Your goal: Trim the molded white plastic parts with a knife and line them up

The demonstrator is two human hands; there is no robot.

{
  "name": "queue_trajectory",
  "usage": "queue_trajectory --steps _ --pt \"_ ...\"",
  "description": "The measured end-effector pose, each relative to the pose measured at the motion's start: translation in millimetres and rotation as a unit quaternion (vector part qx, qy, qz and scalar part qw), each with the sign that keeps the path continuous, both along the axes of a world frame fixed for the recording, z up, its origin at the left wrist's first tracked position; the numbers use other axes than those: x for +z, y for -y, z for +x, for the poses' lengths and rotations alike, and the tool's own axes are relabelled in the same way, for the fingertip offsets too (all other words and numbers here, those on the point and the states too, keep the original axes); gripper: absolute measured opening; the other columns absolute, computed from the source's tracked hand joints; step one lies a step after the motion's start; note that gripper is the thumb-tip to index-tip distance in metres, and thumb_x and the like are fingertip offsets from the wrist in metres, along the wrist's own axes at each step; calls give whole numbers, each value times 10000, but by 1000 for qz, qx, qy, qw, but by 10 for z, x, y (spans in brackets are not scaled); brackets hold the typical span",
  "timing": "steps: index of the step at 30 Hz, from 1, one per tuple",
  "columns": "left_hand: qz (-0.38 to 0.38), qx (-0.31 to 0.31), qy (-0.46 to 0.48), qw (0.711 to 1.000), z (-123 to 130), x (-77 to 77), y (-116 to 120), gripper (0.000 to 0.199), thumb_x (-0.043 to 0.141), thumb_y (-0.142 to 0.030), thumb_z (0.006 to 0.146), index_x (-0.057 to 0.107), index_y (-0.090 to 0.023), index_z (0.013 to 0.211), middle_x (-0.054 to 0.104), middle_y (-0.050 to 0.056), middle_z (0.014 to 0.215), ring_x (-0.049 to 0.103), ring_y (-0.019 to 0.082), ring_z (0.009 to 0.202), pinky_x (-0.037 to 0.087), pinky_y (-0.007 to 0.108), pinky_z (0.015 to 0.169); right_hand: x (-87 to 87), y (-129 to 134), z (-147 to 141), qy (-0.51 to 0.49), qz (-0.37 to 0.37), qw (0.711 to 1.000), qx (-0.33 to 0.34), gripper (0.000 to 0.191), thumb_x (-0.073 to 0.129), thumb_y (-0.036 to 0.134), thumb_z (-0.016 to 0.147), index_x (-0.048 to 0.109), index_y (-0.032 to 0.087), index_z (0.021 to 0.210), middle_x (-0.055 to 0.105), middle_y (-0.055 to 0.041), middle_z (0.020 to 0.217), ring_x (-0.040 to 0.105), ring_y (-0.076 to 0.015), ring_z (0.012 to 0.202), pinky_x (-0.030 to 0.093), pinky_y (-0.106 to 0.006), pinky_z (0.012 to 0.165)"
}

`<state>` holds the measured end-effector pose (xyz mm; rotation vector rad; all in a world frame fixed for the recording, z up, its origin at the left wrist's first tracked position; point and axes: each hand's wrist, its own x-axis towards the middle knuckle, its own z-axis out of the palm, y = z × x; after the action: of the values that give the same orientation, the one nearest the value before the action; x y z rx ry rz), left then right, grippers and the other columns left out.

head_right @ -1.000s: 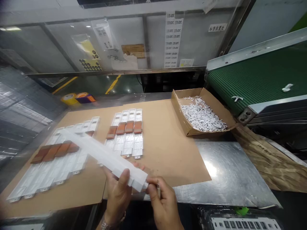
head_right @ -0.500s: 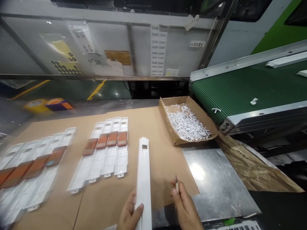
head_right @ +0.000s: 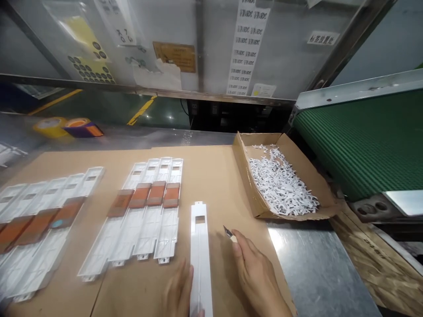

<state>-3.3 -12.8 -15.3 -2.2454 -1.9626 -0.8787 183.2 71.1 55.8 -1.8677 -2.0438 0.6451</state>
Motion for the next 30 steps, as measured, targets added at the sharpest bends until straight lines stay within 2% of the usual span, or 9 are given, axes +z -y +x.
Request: queue_trajectory --steps 4,7,9,12,14,22,30 --pt "8 -117 -48 992 -52 172 -471 552 440 -298 797 437 -84 1305 449 160 1355 360 315 1266 317 442 972 38 -239 -80 69 40 995 54 343 255 386 971 560 256 1057 667 -15 976 646 -173 842 513 -278 647" --pt "36 -168 -67 983 -45 123 -632 495 416 -368 801 562 -79 1175 543 149 1266 411 309 1230 303 405 977 40 -388 -144 128 70 985 91 372 242 387 973 563 244 852 641 4 747 632 -176 649 445 -270 501" --pt "77 -159 -46 983 -3 16 -612 433 373 -338 832 618 -80 1078 600 146 1185 446 303 1202 324 387 970 34 -469 -180 162 86 976 118 394 239 394 974 550 239 788 611 10 675 616 -174 589 403 -269 466" --pt "152 -112 4 982 92 -135 -519 331 351 -143 832 665 -100 929 623 129 1154 488 273 1176 332 380 996 22 -553 -214 195 102 962 162 404 234 384 978 562 230 802 608 8 668 606 -160 560 373 -263 462" --pt "179 -88 13 980 147 -178 -487 318 362 -64 809 673 -115 852 622 117 1163 506 254 1163 327 381 1018 19 -581 -221 210 113 954 184 415 222 372 981 571 220 816 611 0 674 598 -149 542 355 -261 459" --pt "170 -64 8 983 203 -141 -522 288 398 -66 828 668 -141 768 710 90 895 486 238 1188 310 398 1046 37 -590 -210 226 82 949 206 460 202 351 985 542 218 705 571 -4 616 579 -144 525 313 -265 461" --pt "109 -87 -12 990 165 -50 -489 281 403 -78 845 676 -141 822 705 85 924 423 238 1242 271 400 1067 14 -616 -220 220 91 948 213 442 219 340 983 542 227 705 566 12 606 574 -145 499 303 -274 445"
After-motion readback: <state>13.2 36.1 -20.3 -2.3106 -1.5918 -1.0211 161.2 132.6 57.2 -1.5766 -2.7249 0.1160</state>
